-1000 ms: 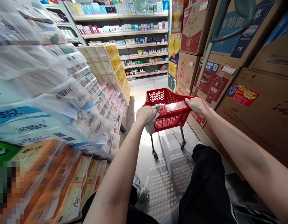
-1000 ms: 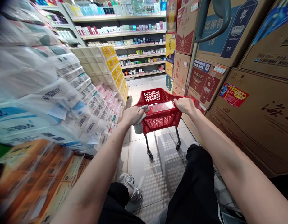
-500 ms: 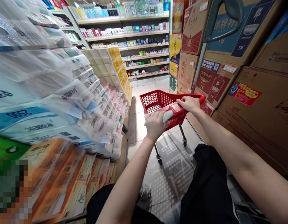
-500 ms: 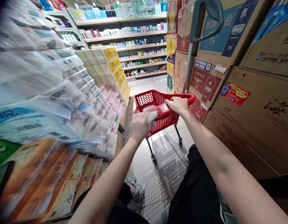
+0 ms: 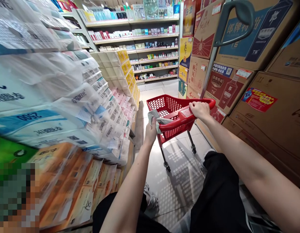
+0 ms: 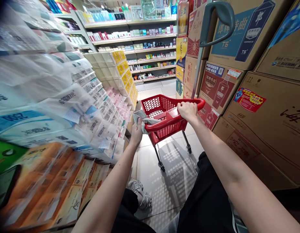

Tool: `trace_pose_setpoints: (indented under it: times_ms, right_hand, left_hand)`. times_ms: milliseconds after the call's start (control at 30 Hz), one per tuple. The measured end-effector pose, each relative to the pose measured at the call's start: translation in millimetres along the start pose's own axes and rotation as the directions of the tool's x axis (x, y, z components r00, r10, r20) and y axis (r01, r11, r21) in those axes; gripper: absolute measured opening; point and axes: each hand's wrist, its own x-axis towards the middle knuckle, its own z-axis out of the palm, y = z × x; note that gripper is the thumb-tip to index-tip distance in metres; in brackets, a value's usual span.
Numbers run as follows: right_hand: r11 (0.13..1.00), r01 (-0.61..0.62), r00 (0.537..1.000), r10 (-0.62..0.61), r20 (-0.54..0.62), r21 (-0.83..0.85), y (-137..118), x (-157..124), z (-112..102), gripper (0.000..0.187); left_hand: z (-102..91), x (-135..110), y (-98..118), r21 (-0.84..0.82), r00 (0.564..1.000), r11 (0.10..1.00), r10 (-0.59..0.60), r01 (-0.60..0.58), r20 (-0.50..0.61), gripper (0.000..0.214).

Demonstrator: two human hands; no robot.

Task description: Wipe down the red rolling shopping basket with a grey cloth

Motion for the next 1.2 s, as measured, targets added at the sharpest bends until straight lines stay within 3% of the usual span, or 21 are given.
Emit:
trace_pose_setpoints:
  times_ms: [67,167,300,367,500,633,833,1000,1100,1200]
  right_hand:
    - [0.998,-0.054,0.999,0.054,0.005,-0.018,0,-1,1,0.058]
    - [0.993,-0.116,0.992,0.117,0.042,-0.018,-3,-3,-1,0.071]
    - [0.984,-0.176,0.983,0.176,0.057,-0.013,-12,-8,-4,0.077]
    - [0.983,-0.186,0.981,0.185,0.058,0.005,-19,-10,-5,0.073]
    - [0.98,-0.195,0.979,0.193,0.062,0.028,-27,-10,-3,0.068]
    - [0.981,-0.193,0.979,0.191,0.077,0.025,-26,-7,-3,0.059]
    - [0.986,-0.164,0.986,0.164,0.023,0.024,-24,-9,-1,0.053]
    - [0.988,-0.149,0.989,0.149,0.007,0.028,-22,-10,-1,0.052]
    - [0.988,-0.154,0.988,0.154,0.003,0.024,-18,-9,-2,0.051]
    - [0.991,-0.136,0.99,0.136,0.028,0.012,-12,-5,-3,0.05]
  left_hand:
    - [7.6,-12,6,0.028,0.997,0.998,0.047,-0.049,0.061,0.016]
    - [16.9,-26,12,0.098,0.958,0.967,0.214,-0.236,0.193,0.015]
    - [21.3,-27,7,0.275,0.855,0.825,0.402,-0.494,0.329,0.025]
    - [21.9,-20,3,0.405,0.852,0.755,0.4,-0.515,0.339,0.028]
    - [28.3,-6,4,0.584,0.897,0.681,0.326,-0.442,0.298,0.031]
    - [36.4,-3,11,0.595,0.93,0.717,0.247,-0.363,0.271,0.035]
    - [27.2,-10,12,0.428,0.944,0.852,0.204,-0.302,0.259,0.036]
    - [12.8,-6,-12,0.379,0.991,0.916,0.134,-0.131,0.02,0.035]
    - [19.9,-14,-25,0.273,0.995,0.96,0.088,-0.069,-0.057,0.036]
    - [37.5,-35,-25,0.148,0.998,0.988,0.041,-0.033,-0.055,0.041]
